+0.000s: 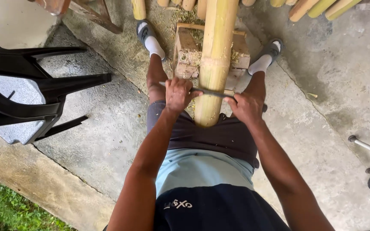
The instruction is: The recorder uses a metal scraping tool to remove the outer layer of a bamboo pole held between their legs.
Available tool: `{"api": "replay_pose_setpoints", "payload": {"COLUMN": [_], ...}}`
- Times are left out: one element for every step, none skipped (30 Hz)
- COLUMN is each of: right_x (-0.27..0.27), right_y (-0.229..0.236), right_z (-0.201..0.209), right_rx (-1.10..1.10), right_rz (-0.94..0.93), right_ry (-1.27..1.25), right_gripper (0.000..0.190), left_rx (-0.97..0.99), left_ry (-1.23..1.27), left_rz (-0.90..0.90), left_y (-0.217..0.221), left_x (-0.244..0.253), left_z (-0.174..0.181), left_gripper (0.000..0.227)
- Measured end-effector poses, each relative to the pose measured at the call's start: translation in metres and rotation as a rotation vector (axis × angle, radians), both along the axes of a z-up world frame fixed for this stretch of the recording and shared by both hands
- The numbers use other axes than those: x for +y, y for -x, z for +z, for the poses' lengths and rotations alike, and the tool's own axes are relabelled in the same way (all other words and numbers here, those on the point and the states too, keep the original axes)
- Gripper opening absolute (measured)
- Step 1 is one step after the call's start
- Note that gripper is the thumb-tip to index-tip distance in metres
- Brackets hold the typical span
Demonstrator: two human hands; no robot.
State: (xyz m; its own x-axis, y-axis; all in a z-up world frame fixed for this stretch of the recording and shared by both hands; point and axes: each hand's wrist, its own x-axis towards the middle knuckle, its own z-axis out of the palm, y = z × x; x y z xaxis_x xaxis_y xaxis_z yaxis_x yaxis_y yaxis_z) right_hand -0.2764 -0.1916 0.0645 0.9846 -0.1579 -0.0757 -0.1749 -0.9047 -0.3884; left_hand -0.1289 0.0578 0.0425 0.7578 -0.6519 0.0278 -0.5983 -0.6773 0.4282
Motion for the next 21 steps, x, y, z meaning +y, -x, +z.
{"api": "replay_pose_setpoints", "payload": {"right_x": [0.006, 0.012, 0.018, 0.02, 0.023, 0.027, 0.023, 0.02, 0.018, 0.011, 0.002, -0.009, -0.02, -0.031, -0.041, -0.055, -0.069, -0.083, -0.093, -0.104, -0.116], "right_y": [0.011, 0.022, 0.034, 0.038, 0.045, 0.052, 0.048, 0.043, 0.041, 0.028, 0.011, -0.007, -0.023, -0.041, -0.059, -0.078, -0.093, -0.108, -0.125, -0.144, -0.169], "right_z": [0.001, 0.002, 0.003, 0.004, 0.004, 0.003, 0.001, -0.002, -0.003, -0.002, -0.002, -0.002, -0.001, 0.0, 0.0, -0.012, -0.024, -0.038, -0.034, -0.031, -0.029], "right_rx": [-0.01, 0.011, 0.036, 0.031, 0.06, 0.09, 0.091, 0.092, 0.099, 0.104, 0.059, 0.014, 0.014, -0.051, -0.114, -0.112, -0.117, -0.122, -0.108, -0.183, -0.269], "right_rz": [-0.001, -0.007, -0.016, -0.02, -0.023, -0.027, -0.029, -0.031, -0.034, -0.039, -0.041, -0.043, -0.044, -0.03, -0.015, -0.014, 0.011, 0.037, 0.037, 0.052, 0.071], "right_ry": [0.003, 0.013, 0.02, 0.021, 0.008, -0.005, -0.009, -0.022, -0.037, -0.042, -0.05, -0.059, -0.061, -0.035, -0.012, -0.017, 0.01, 0.036, 0.028, 0.048, 0.069], "right_gripper": [0.047, 0.049, 0.053, 0.053, 0.053, 0.053, 0.053, 0.052, 0.051, 0.051, 0.052, 0.053, 0.053, 0.053, 0.053, 0.053, 0.054, 0.056, 0.056, 0.059, 0.063], "left_rx": [-0.01, 0.065, 0.143, 0.138, 0.107, 0.077, 0.078, 0.074, 0.075, 0.081, 0.01, -0.061, -0.06, -0.063, -0.064, -0.062, -0.078, -0.094, -0.08, -0.12, -0.17], "left_ry": [0.003, -0.065, -0.136, -0.135, -0.066, 0.003, 0.0, 0.0, 0.0, -0.005, -0.004, -0.002, -0.004, 0.008, 0.019, 0.015, 0.002, -0.011, -0.018, -0.009, 0.001], "left_rz": [-0.001, -0.007, -0.016, -0.02, -0.016, -0.012, -0.015, -0.03, -0.046, -0.051, -0.066, -0.081, -0.081, -0.083, -0.085, -0.085, -0.083, -0.082, -0.083, -0.069, -0.053], "left_y": [0.011, 0.021, 0.032, 0.037, 0.046, 0.053, 0.047, 0.041, 0.036, 0.021, 0.002, -0.017, -0.034, -0.053, -0.071, -0.092, -0.11, -0.127, -0.141, -0.156, -0.177], "left_x": [0.006, 0.011, 0.017, 0.021, 0.026, 0.031, 0.028, 0.024, 0.021, 0.013, 0.001, -0.011, -0.022, -0.034, -0.044, -0.054, -0.065, -0.076, -0.085, -0.095, -0.106], "left_z": [0.005, 0.01, 0.015, 0.01, 0.004, -0.002, 0.002, 0.005, 0.009, 0.01, 0.01, 0.01, 0.01, 0.008, 0.007, 0.0, -0.007, -0.017, -0.021, -0.026, -0.03], "left_gripper": [0.061, 0.061, 0.06, 0.06, 0.059, 0.057, 0.057, 0.057, 0.056, 0.056, 0.057, 0.057, 0.057, 0.058, 0.059, 0.059, 0.06, 0.062, 0.062, 0.064, 0.066]}}
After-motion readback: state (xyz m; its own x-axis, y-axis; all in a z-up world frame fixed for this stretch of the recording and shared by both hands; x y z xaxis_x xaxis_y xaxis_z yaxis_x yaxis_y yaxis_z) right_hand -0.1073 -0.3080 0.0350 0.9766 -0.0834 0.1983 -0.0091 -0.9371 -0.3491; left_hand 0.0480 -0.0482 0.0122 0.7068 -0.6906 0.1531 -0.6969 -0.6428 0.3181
